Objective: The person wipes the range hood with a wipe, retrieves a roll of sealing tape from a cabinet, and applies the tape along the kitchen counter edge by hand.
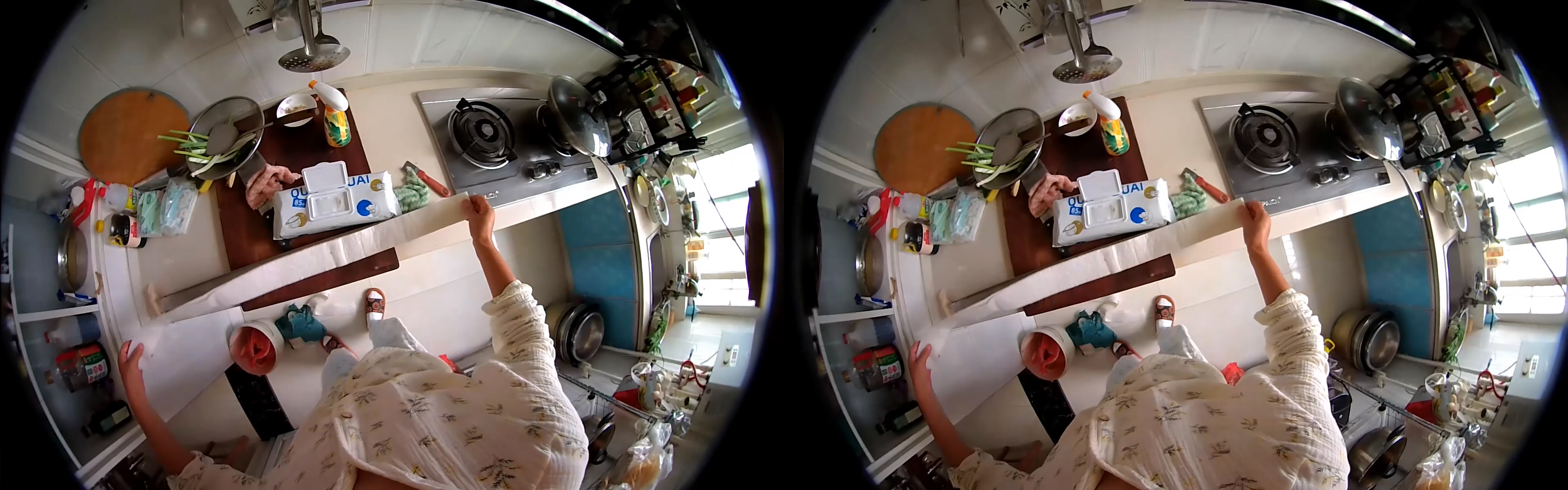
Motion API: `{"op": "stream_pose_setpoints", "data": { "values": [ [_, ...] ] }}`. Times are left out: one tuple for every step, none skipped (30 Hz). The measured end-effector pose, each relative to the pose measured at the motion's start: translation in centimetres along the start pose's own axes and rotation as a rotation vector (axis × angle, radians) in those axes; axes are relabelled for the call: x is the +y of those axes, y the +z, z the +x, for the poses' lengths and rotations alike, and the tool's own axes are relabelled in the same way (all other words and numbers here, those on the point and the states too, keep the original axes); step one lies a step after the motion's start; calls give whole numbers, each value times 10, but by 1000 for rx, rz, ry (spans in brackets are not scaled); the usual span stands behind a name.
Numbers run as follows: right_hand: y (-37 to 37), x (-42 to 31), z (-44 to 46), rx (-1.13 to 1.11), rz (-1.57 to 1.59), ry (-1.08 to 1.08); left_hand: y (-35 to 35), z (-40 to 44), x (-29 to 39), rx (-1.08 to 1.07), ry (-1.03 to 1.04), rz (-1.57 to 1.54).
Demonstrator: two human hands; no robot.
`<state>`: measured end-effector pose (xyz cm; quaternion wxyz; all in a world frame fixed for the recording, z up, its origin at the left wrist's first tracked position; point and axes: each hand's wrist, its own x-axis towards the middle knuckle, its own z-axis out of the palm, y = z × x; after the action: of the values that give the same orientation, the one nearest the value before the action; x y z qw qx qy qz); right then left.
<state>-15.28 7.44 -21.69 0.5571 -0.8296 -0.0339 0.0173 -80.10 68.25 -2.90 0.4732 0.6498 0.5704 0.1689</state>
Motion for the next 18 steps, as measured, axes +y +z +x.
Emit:
{"op": "stream_pose_setpoints", "data": {
  "values": [
    [2, -2, 0, 6, -48, -18, 7, 6, 4, 2, 7, 3],
    [3, -5, 0, 13, -95, -37, 14, 13, 7, -11, 14, 42],
    [4, -8, -1, 20, -141, -55, 23, 17, 13, -24, 23, 82],
    [5, -11, -3, 2, -183, -43, 29, 24, 14, -38, 33, 122],
    [8, -14, -6, 9, -220, -53, 32, 37, 5, -31, 65, 143],
    [9, -16, -8, 18, -260, -64, 35, 56, -9, -27, 97, 163],
    [11, -15, -12, 30, -294, -107, 39, 70, -20, -25, 129, 180],
    [12, -13, -13, 44, -329, -151, 44, 79, -25, -11, 126, 204],
    [13, -10, -13, 58, -365, -198, 50, 87, -27, 3, 123, 226],
    [13, -8, -13, 69, -406, -199, 56, 95, -29, 17, 119, 246],
    [13, -4, -14, 77, -447, -198, 61, 104, -31, 26, 158, 318],
    [13, -2, -16, 81, -488, -197, 62, 116, -39, 5, 179, 411],
    [13, -1, -19, 80, -535, -189, 58, 134, -53, -14, 198, 506],
    [13, 0, -21, 80, -580, -181, 53, 152, -68, -32, 219, 601],
    [15, 1, -23, 81, -624, -174, 50, 169, -89, -12, 247, 700],
    [18, 3, -24, 95, -629, -177, 54, 169, -96, 32, 256, 744],
    [21, 6, -26, 111, -635, -180, 60, 169, -102, 74, 266, 787],
    [24, 8, -27, 131, -642, -182, 69, 168, -104, 113, 279, 828]
  ]
}}
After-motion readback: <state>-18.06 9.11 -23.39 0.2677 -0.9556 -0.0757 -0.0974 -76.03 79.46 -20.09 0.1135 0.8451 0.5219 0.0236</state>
